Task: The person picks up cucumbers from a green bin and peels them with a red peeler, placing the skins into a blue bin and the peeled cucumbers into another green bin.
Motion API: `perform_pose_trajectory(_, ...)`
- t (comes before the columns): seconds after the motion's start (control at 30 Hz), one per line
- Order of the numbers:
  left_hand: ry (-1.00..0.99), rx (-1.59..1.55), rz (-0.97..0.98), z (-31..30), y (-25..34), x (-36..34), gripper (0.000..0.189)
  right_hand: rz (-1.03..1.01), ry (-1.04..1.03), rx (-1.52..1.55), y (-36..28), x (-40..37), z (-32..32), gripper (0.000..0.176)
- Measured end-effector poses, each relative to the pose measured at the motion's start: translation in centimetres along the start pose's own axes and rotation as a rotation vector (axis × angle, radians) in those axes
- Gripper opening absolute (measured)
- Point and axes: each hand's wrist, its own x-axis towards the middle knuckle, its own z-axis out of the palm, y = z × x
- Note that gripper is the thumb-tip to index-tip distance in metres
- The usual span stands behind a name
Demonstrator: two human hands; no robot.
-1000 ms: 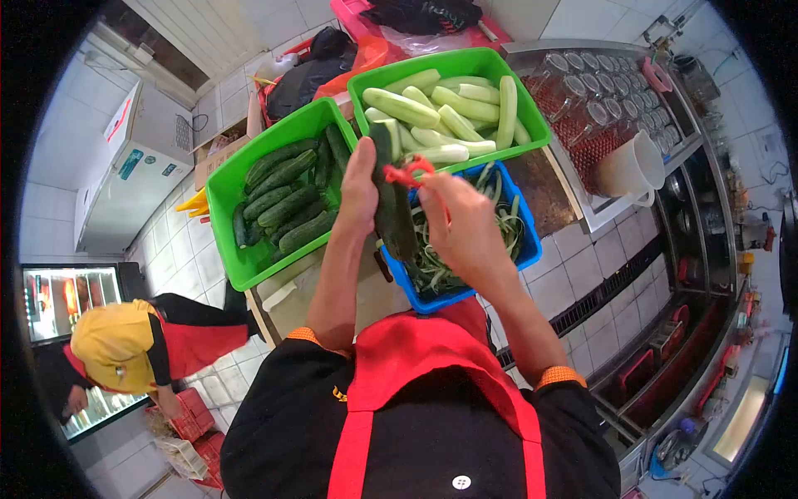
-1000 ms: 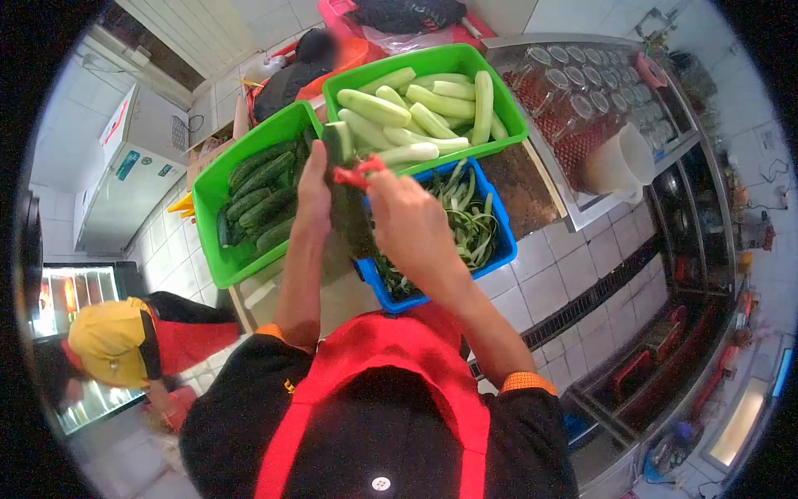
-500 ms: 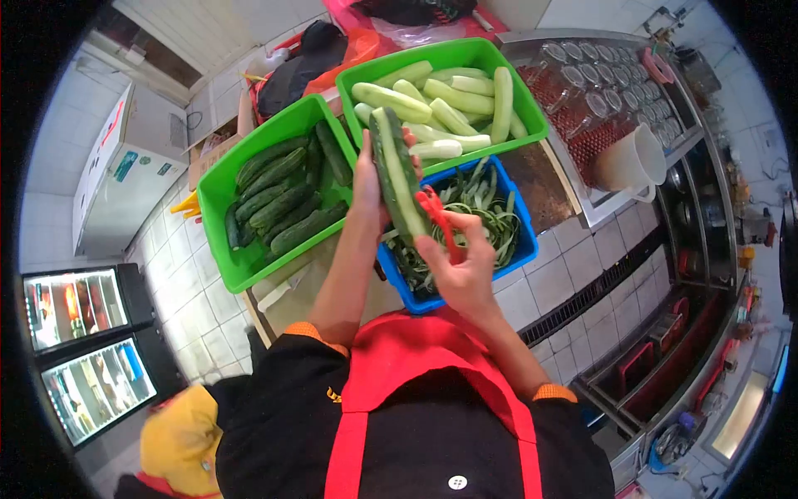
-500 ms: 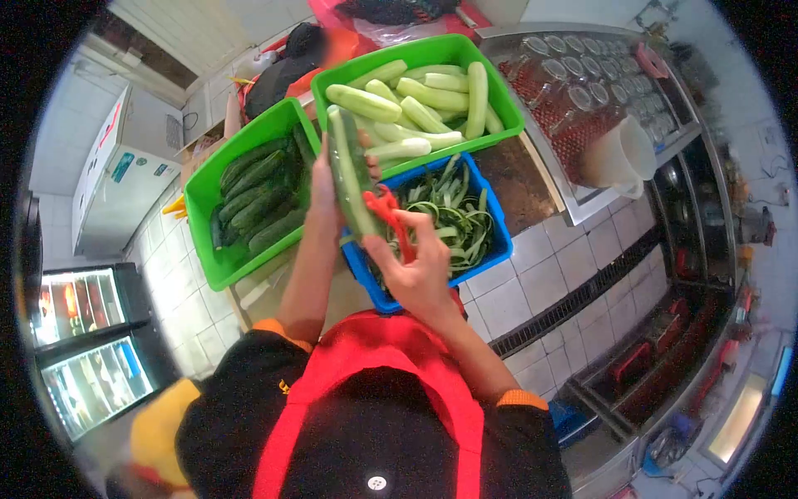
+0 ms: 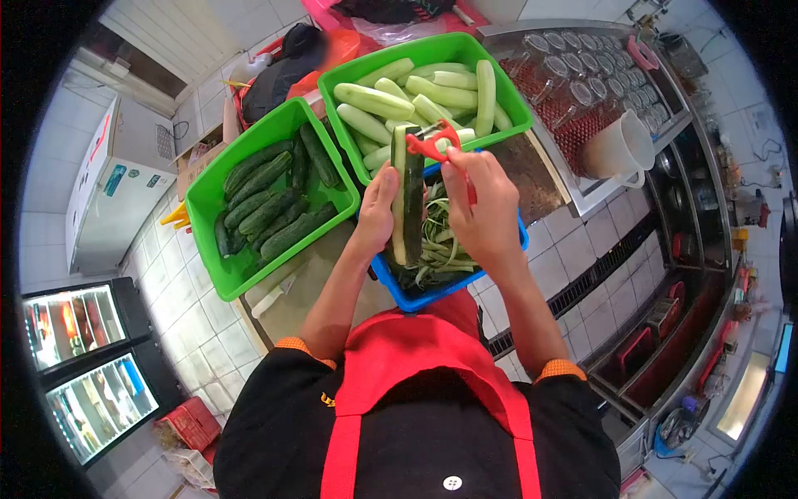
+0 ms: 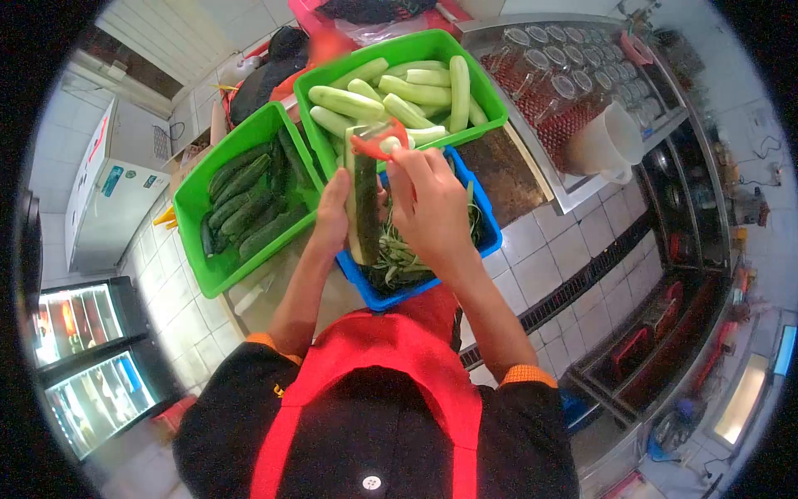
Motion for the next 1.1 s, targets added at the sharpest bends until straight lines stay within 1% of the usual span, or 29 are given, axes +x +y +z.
perform_pose_trajectory(0.13,0.001,0.049,0.014,-0.3,1.2,-0.8,0.041,-0.047,-0.052,0.019,-0.4,1.3,0.3,0.012)
perform_pose_trajectory(0.2,-0.043,0.022,0.02,-1.1,1.4,-0.7,0.04,-0.111,-0.067,0.035,-0.6,1.5,0.6,0.012)
perform_pose_trajectory(0.23,-0.04,0.022,0.018,-1.3,1.5,-0.8,0.04,-0.109,-0.069,0.037,-0.7,1.4,0.8,0.012)
perform_pose_trajectory(0.3,0.001,0.096,0.043,-1.5,1.8,-0.5,0.044,-0.025,-0.081,0.046,-0.9,1.0,1.3,0.013)
perform_pose_trajectory(0.33,0.002,0.096,0.043,-1.5,2.0,0.1,0.044,-0.026,-0.082,0.048,-0.6,0.1,1.9,0.013)
perform_pose_trajectory(0.4,0.335,-0.125,0.052,-1.5,2.3,1.6,0.052,0.012,-0.225,0.116,-0.2,-3.5,3.1,0.015)
perform_pose_trajectory(0.43,0.338,-0.128,0.052,-2.3,2.4,2.3,0.052,0.09,-0.262,0.155,-0.8,-4.8,2.8,0.014)
perform_pose_trajectory(0.47,0.328,-0.245,0.079,-3.8,2.6,3.0,0.056,0.165,-0.302,0.193,-1.4,-6.1,2.5,0.013)
perform_pose_trajectory(0.5,0.32,-0.36,0.102,-4.8,2.7,3.3,0.059,0.166,-0.31,0.197,-1.6,-7.7,2.4,0.013)
perform_pose_trajectory(0.53,0.282,-0.438,0.185,-5.2,2.9,3.8,0.061,0.183,-0.399,0.263,-1.4,-9.5,2.6,0.012)
perform_pose_trajectory(0.57,0.284,-0.431,0.177,-5.6,3.2,3.7,0.061,0.206,-0.482,0.33,-1.2,-10.7,2.9,0.012)
perform_pose_trajectory(0.6,0.269,-0.443,0.128,-5.7,3.5,3.6,0.062,0.209,-0.425,0.289,-1.1,-11.1,3.1,0.012)
perform_pose_trajectory(0.63,0.252,-0.46,0.083,-5.4,4.0,3.7,0.063,0.21,-0.425,0.283,-1.4,-10.0,2.5,0.012)
perform_pose_trajectory(0.67,0.22,-0.338,0.018,-5.0,4.1,3.0,0.052,0.22,-0.352,0.264,-1.7,-8.2,1.4,0.012)
perform_pose_trajectory(0.7,0.222,-0.25,-0.012,-4.5,3.7,2.5,0.055,0.23,-0.276,0.249,-2.0,-6.4,0.4,0.012)
perform_pose_trajectory(0.77,0.203,-0.094,-0.155,-4.1,2.5,1.7,0.057,0.222,-0.253,0.198,-1.7,-3.7,0.1,0.01)
perform_pose_trajectory(0.8,0.187,-0.056,-0.173,-2.8,2.4,1.3,0.054,0.12,-0.189,0.104,-1.3,-2.6,0.4,0.01)
perform_pose_trajectory(0.83,0.212,-0.044,-0.14,-1.7,2.2,0.9,0.044,0.019,-0.128,0.005,-1.0,-1.7,0.6,0.009)
perform_pose_trajectory(0.9,0.187,0.012,-0.102,-1.4,2.0,0.6,0.038,0.013,-0.11,-0.061,-1.1,0.2,1.0,0.009)
perform_pose_trajectory(0.93,0.184,0.007,-0.1,-1.0,2.0,0.5,0.038,0.0,-0.1,-0.113,-1.0,1.0,1.2,0.009)
perform_pose_trajectory(0.97,0.182,0.057,-0.057,-0.7,2.3,0.4,0.038,-0.006,-0.101,-0.113,-0.8,1.6,1.4,0.009)
perform_pose_trajectory(1.0,0.184,0.11,-0.013,-0.6,2.7,0.2,0.038,-0.015,-0.103,-0.106,-0.6,2.2,1.7,0.009)
perform_pose_trajectory(1.07,0.196,0.134,0.004,-0.7,3.1,-0.1,0.039,-0.028,-0.104,-0.091,-0.6,2.6,2.2,0.01)
perform_pose_trajectory(1.1,0.201,0.155,0.012,-0.8,3.3,-0.2,0.04,-0.062,-0.101,-0.033,-0.5,2.5,2.4,0.011)
